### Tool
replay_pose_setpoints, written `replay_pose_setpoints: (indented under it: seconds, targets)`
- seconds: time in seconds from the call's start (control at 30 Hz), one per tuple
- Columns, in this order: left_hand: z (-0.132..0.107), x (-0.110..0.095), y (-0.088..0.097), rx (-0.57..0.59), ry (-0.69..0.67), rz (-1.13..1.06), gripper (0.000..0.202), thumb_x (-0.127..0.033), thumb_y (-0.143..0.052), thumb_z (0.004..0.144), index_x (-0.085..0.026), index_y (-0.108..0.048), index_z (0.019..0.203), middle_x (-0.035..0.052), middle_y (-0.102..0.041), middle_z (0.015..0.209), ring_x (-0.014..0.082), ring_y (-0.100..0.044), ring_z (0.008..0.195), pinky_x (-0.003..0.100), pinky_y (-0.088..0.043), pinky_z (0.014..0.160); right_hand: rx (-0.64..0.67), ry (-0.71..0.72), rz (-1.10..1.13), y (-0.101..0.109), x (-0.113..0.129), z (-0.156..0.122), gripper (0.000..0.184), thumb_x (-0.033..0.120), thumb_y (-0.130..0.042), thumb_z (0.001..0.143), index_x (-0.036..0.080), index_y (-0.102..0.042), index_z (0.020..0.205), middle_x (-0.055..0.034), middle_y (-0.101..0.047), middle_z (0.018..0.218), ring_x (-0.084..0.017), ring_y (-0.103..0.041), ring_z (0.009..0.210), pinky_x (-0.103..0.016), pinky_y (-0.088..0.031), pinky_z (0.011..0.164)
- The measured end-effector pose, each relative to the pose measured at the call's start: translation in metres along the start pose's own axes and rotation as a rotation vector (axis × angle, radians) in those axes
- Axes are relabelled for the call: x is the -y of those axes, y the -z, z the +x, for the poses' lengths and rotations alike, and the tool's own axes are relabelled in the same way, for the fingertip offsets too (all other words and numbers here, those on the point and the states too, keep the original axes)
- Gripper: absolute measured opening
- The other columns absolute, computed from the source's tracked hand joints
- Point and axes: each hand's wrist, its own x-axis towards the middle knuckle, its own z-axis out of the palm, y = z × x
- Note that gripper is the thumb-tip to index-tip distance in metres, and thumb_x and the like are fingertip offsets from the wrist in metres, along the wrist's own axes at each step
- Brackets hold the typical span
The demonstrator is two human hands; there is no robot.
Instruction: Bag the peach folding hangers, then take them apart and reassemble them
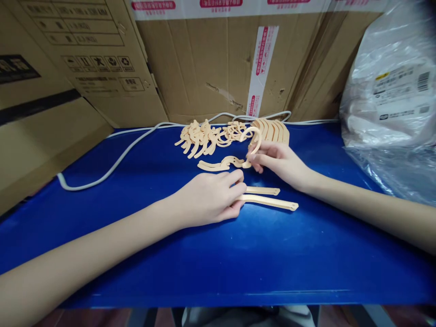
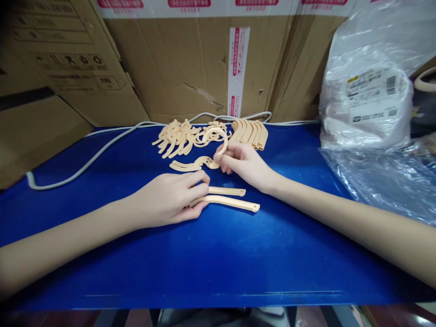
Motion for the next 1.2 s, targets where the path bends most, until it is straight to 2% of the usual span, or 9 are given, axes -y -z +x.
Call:
replay_pose_setpoints:
  seconds: [0.27,0.37,0.5,0.63,0.7,0.8,0.87,1.1,1.2]
  targets:
    - [0.001,-0.002,-0.005,-0.183,0.045,-0.037,0.021,-0.017,-0.045,0.097,-0.013,-0.059,0.083,0.0076,-0.07,0.095,0.0152,-0.066,0.08,0.024,-0.05,0.071,0.02,-0.039,0.029,0.005,-0.009,0.001,0.014,0.029,-0.069,0.08,0.017,-0.061,0.078,0.0039,-0.058,0.064,-0.008,-0.049,0.055,-0.024,-0.043,0.056]
    - [-0.001,0.0,-0.005,-0.214,0.092,0.016,0.024,-0.017,-0.04,0.101,-0.014,-0.057,0.083,0.0056,-0.068,0.085,0.0154,-0.066,0.077,0.024,-0.05,0.068,0.036,-0.046,0.055,0.005,-0.011,0.002,0.014,0.028,-0.07,0.08,0.017,-0.061,0.078,0.0043,-0.056,0.062,-0.008,-0.049,0.055,-0.024,-0.042,0.055]
    - [-0.005,0.004,-0.003,-0.192,0.187,0.046,0.026,-0.02,-0.038,0.104,-0.015,-0.053,0.084,0.0007,-0.059,0.073,0.0128,-0.058,0.061,0.023,-0.043,0.054,0.02,-0.053,0.049,0.005,-0.012,0.001,0.012,0.026,-0.067,0.083,0.016,-0.062,0.078,0.0024,-0.061,0.067,-0.008,-0.05,0.054,-0.024,-0.041,0.054]
    - [-0.009,0.006,-0.002,-0.162,0.229,-0.004,0.021,-0.02,-0.04,0.104,-0.016,-0.052,0.087,0.0003,-0.059,0.076,0.0132,-0.058,0.063,0.022,-0.043,0.055,0.032,-0.081,0.049,0.005,-0.013,0.001,0.013,0.028,-0.067,0.083,0.017,-0.062,0.079,0.0033,-0.059,0.063,-0.008,-0.049,0.053,-0.023,-0.04,0.051]
    - [-0.01,0.006,-0.002,-0.169,0.251,-0.045,0.018,-0.022,-0.04,0.104,-0.015,-0.053,0.094,0.0012,-0.062,0.081,0.0148,-0.06,0.068,0.024,-0.045,0.06,0.035,-0.069,0.063,0.005,-0.014,0.001,0.014,0.029,-0.068,0.083,0.017,-0.062,0.078,0.0041,-0.057,0.061,-0.007,-0.048,0.053,-0.022,-0.04,0.052]
    - [-0.011,0.009,0.001,-0.149,0.312,-0.169,0.02,-0.025,-0.038,0.105,-0.014,-0.055,0.107,0.0028,-0.066,0.092,0.0152,-0.063,0.078,0.024,-0.047,0.068,0.038,-0.067,0.068,0.006,-0.016,0.001,0.014,0.029,-0.069,0.082,0.017,-0.062,0.078,0.0038,-0.057,0.061,-0.008,-0.049,0.054,-0.023,-0.04,0.052]
    - [-0.011,0.012,0.004,-0.142,0.361,-0.305,0.024,-0.026,-0.036,0.106,-0.015,-0.057,0.104,0.0018,-0.065,0.092,0.0132,-0.062,0.079,0.023,-0.046,0.07,0.037,-0.078,0.062,0.006,-0.016,0.001,0.014,0.029,-0.068,0.082,0.017,-0.062,0.08,0.0036,-0.057,0.061,-0.008,-0.049,0.053,-0.023,-0.04,0.051]
    - [-0.013,0.021,0.008,-0.214,0.636,-0.77,0.038,-0.045,-0.035,0.106,-0.019,-0.054,0.085,-0.0041,-0.047,0.066,0.0099,-0.045,0.06,0.024,-0.038,0.06,0.046,-0.056,0.04,0.004,-0.011,0.0,0.013,0.027,-0.07,0.079,0.018,-0.061,0.078,0.0042,-0.057,0.061,-0.008,-0.05,0.054,-0.023,-0.043,0.054]
    - [-0.01,0.022,0.009,-0.211,0.699,-1.023,0.037,-0.046,-0.04,0.104,-0.018,-0.052,0.083,-0.0033,-0.047,0.064,0.01,-0.045,0.059,0.025,-0.039,0.059,0.04,-0.067,0.046,0.002,-0.01,0.0,0.013,0.028,-0.069,0.08,0.017,-0.061,0.077,0.0046,-0.056,0.061,-0.008,-0.049,0.054,-0.023,-0.042,0.053]
